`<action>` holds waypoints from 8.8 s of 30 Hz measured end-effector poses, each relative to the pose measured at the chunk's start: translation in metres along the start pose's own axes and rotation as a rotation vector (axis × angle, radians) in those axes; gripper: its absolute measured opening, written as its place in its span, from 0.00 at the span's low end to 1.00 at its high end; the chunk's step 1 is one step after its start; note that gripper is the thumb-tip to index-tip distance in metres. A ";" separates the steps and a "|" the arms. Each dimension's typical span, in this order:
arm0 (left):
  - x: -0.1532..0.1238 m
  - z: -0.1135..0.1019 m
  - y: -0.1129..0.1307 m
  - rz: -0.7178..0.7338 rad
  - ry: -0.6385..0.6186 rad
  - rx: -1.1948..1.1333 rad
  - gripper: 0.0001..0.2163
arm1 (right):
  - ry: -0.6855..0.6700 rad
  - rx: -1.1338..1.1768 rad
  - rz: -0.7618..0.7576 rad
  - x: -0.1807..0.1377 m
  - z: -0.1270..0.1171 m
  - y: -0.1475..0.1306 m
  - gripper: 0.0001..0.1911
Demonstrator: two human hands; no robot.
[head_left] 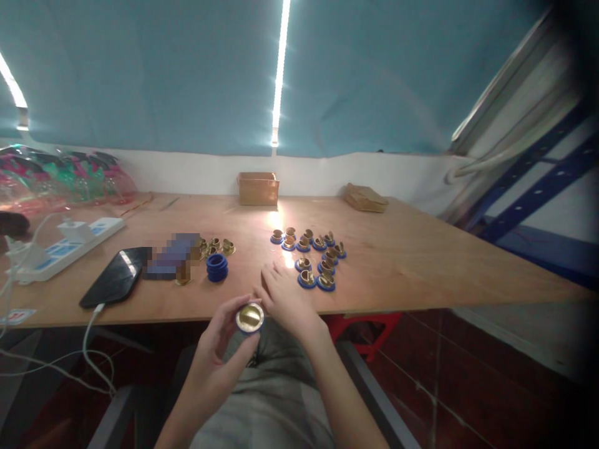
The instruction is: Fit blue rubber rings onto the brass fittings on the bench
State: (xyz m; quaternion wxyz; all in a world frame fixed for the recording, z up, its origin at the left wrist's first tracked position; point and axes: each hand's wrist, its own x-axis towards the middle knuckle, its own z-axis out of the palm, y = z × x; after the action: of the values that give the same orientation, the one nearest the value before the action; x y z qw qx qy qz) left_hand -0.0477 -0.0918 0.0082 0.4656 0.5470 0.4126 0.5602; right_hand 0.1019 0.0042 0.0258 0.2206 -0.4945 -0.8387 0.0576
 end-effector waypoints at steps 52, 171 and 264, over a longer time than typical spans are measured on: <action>0.008 0.010 0.008 -0.122 0.211 -0.704 0.10 | 0.471 1.182 0.220 -0.068 0.006 -0.036 0.06; -0.009 -0.002 0.030 0.500 -0.154 0.463 0.23 | 0.029 1.153 -0.080 -0.085 -0.025 -0.031 0.10; -0.009 0.001 0.026 0.253 -0.222 0.529 0.25 | 0.275 1.067 0.302 -0.078 -0.009 -0.055 0.07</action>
State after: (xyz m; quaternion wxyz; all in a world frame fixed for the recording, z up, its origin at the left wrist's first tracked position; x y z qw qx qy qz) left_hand -0.0484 -0.1066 0.0311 0.2761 0.7538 0.4195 0.4239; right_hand 0.0937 -0.0915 0.0265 0.5363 -0.4320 -0.5769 0.4393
